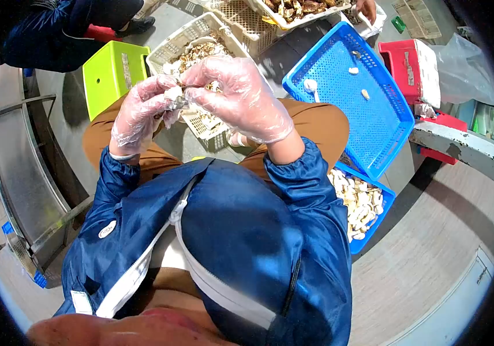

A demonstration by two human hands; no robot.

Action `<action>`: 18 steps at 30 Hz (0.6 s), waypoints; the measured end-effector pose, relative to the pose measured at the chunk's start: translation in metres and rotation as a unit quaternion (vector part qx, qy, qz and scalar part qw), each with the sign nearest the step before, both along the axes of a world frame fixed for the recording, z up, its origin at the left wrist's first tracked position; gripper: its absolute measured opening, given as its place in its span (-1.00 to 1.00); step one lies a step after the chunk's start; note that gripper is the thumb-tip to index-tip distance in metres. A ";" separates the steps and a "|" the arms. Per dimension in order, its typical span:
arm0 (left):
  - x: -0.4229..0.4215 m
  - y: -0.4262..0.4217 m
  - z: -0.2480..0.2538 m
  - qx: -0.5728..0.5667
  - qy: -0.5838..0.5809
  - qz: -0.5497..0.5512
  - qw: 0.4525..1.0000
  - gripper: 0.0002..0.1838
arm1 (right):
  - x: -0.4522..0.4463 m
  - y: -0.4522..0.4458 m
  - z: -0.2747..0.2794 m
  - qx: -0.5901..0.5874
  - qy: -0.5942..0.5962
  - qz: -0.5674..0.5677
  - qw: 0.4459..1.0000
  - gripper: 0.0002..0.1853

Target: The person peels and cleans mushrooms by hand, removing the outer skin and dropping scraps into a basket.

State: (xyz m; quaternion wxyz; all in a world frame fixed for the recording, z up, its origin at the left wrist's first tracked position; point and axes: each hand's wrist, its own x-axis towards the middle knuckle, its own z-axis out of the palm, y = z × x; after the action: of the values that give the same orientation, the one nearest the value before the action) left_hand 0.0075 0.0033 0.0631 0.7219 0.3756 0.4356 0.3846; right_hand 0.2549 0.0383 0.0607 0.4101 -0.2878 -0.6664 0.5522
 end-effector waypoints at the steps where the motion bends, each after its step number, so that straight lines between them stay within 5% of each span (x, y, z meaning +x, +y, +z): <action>1: 0.001 0.000 0.001 -0.004 0.002 0.003 1.000 -0.68 | 0.001 0.000 0.000 -0.036 0.013 0.010 0.999 -0.89; 9: -0.006 0.001 -0.004 0.015 -0.008 -0.018 1.000 -0.62 | -0.001 0.005 -0.005 0.056 -0.001 0.014 0.998 -0.90; 18: -0.006 0.002 -0.002 0.013 -0.006 -0.041 0.999 -0.66 | -0.002 0.006 -0.015 -0.065 -0.017 -0.094 0.993 -0.83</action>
State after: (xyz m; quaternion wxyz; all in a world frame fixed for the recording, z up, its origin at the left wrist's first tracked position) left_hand 0.0014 0.0050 0.0615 0.7349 0.4004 0.4105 0.3621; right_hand 0.2528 0.0445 0.0456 0.4294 -0.3838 -0.6063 0.5484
